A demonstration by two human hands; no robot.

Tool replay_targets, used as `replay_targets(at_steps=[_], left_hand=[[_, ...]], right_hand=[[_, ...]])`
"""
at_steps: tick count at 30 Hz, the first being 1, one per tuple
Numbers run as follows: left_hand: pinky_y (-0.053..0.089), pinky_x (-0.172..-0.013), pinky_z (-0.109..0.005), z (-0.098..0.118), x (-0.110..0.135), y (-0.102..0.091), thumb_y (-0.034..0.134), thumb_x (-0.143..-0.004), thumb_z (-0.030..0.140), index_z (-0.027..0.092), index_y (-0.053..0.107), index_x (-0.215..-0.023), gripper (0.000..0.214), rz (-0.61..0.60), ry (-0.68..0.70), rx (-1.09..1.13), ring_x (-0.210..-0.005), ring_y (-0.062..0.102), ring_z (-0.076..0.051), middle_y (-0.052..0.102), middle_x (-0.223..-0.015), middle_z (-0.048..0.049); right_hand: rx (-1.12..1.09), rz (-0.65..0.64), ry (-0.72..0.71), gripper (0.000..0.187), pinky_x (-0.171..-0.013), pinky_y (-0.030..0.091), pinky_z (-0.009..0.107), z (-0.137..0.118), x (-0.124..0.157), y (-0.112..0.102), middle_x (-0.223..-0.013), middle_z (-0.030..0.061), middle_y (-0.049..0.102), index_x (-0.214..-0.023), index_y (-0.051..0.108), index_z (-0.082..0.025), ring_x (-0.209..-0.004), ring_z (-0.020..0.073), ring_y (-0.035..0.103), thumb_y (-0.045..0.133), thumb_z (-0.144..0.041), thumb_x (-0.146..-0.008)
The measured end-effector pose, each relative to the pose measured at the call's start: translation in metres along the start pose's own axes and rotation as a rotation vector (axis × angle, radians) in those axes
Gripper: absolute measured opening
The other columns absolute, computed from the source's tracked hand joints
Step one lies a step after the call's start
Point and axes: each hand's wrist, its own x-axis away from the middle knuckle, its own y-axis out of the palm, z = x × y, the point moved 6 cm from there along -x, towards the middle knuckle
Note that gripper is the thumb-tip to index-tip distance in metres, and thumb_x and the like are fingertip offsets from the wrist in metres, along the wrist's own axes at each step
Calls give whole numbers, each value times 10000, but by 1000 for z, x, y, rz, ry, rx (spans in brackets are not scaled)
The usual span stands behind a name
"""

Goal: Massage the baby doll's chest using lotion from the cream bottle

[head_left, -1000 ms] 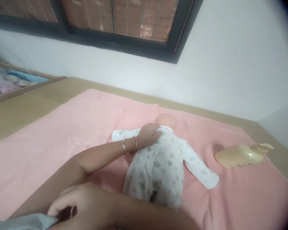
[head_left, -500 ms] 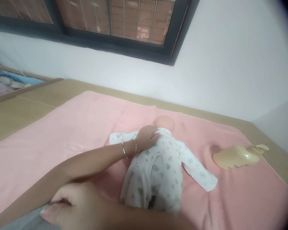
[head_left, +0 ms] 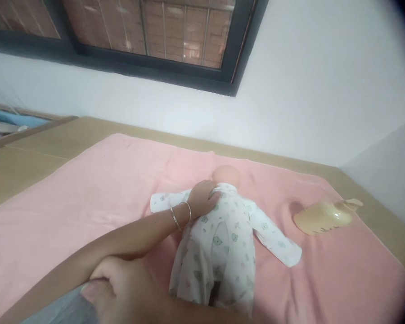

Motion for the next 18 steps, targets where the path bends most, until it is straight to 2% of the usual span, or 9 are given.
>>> replay_targets(at_steps=[5, 10, 14, 18], left_hand=[[406, -738, -318, -3, 0, 1, 397, -871, 360, 191, 576, -811, 254, 22, -13, 32, -766, 512, -176, 599, -809, -37], [418, -769, -321, -6, 0, 2, 415, -861, 341, 191, 605, -884, 243, 37, -22, 80, -814, 535, -180, 624, -864, -39], [424, -778, -321, -7, 1, 2, 412, -863, 336, 194, 609, -877, 242, 33, -35, 83, -823, 540, -179, 627, -869, -39], [425, -804, -326, -5, 0, 1, 408, -867, 338, 189, 608, -896, 251, 31, -22, 88, -852, 544, -184, 630, -888, -45]], right_hand=[[22, 13, -9, 215, -623, 455, 192, 8, 4, -2, -840, -8, 643, -965, 590, -235, -745, 127, 601, 404, -333, -918], [208, -46, -73, 240, -601, 436, 194, 13, 8, -16, -811, -6, 626, -978, 565, -234, -685, 123, 580, 401, -397, -911], [378, -20, -130, 278, -578, 412, 203, 10, 9, -33, -751, -13, 607, -959, 554, -225, -640, 122, 554, 402, -449, -898], [372, -56, -158, 261, -600, 403, 188, -1, 14, -43, -722, -23, 601, -894, 570, -218, -654, 104, 549, 408, -423, -907]])
